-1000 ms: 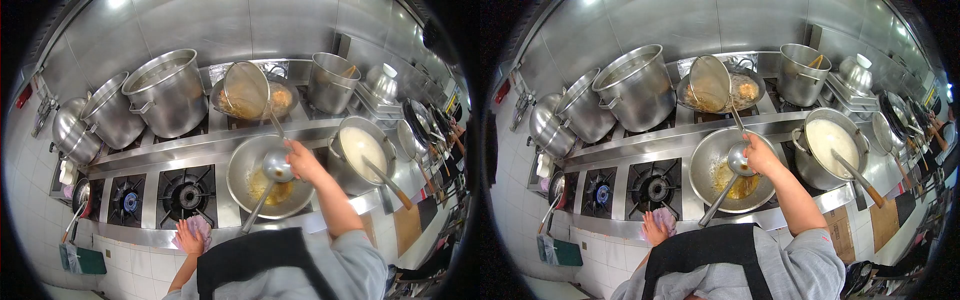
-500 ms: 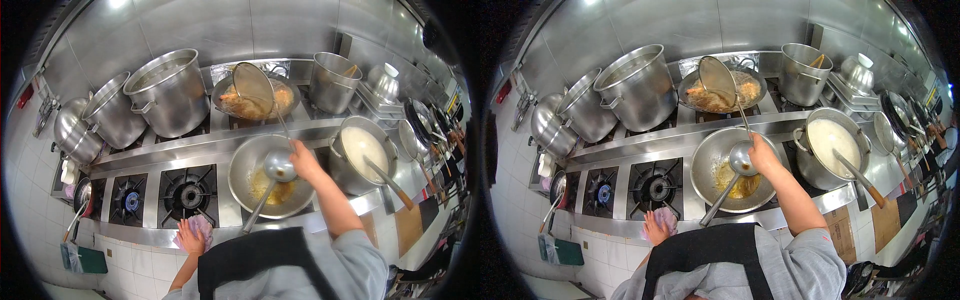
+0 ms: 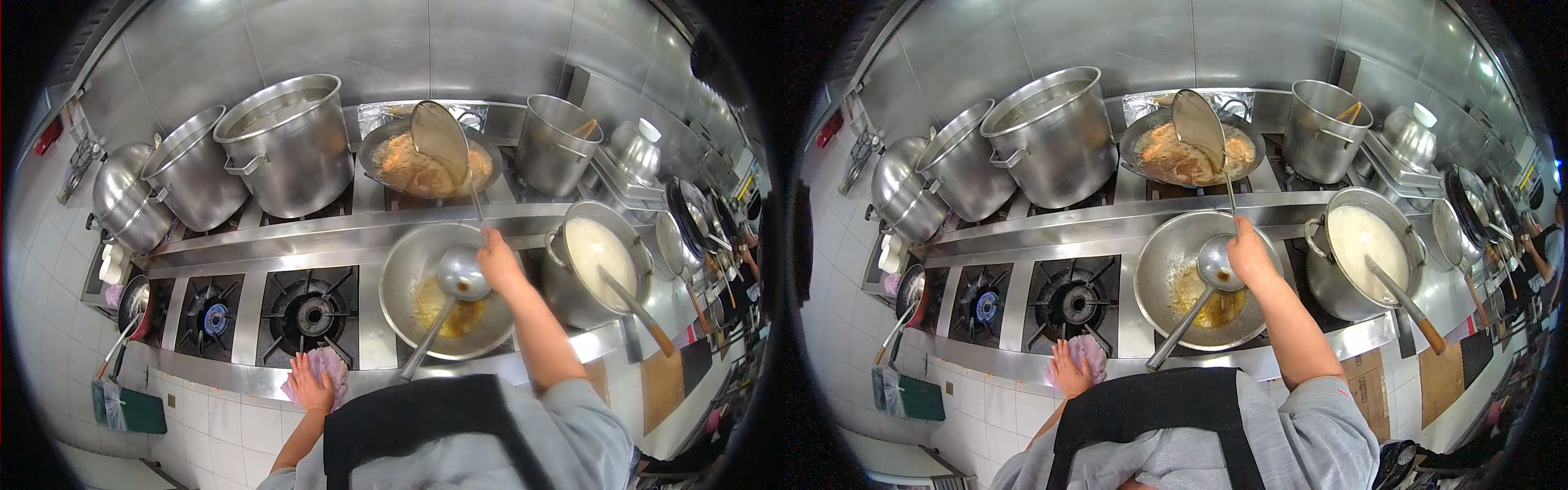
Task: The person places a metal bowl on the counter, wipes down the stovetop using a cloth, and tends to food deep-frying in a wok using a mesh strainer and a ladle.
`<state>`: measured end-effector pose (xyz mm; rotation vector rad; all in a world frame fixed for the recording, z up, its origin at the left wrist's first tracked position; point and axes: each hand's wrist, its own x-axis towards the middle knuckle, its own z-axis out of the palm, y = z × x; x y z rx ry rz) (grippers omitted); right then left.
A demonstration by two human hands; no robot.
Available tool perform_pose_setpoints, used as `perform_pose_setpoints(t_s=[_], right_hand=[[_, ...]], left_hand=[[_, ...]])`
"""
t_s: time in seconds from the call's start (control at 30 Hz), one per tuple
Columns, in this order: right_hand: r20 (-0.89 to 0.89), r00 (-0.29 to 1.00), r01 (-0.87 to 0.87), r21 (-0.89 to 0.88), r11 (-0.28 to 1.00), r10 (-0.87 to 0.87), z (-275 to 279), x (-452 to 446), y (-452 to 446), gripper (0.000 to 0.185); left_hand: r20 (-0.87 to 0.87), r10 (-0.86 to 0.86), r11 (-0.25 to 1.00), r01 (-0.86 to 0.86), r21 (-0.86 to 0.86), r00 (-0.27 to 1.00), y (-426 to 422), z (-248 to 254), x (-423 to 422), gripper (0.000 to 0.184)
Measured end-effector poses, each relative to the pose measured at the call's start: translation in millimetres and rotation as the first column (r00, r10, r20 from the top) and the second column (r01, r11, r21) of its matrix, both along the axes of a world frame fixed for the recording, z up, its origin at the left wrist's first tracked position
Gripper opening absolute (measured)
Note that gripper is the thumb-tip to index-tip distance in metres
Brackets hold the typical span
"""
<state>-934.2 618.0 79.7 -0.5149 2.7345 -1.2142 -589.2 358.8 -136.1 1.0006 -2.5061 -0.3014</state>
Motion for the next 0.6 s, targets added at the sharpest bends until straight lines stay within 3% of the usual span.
perform_pose_setpoints(t_s=[0.3, 0.4, 0.47, 0.6], right_hand=[[-0.106, 0.993, 0.053, -0.063, 0.997, -0.060, -21.9, -24.9, -25.1, 0.045], [0.037, 0.999, 0.043, -0.173, 0.984, -0.037, -12.8, -27.5, -34.1, 0.045], [0.351, 0.936, 0.137, -0.337, 0.931, -0.011, 7.7, -20.6, -37.6, 0.044], [0.435, 0.897, 0.187, -0.529, 0.828, 0.075, -1.8, -30.7, -39.5, 0.045]], left_hand=[[-0.007, 0.011, 1.000, -0.011, 0.017, 1.000, 0.0, 1.4, -0.9, 0.063], [-0.016, 0.007, 1.000, -0.007, 0.005, 1.000, -0.8, 0.1, -0.4, 0.062], [-0.001, 0.004, 1.000, -0.004, -0.001, 1.000, 0.6, 5.0, 0.0, 0.062], [0.010, 0.005, 1.000, -0.004, -0.015, 1.000, 0.2, 3.3, 0.1, 0.062]])
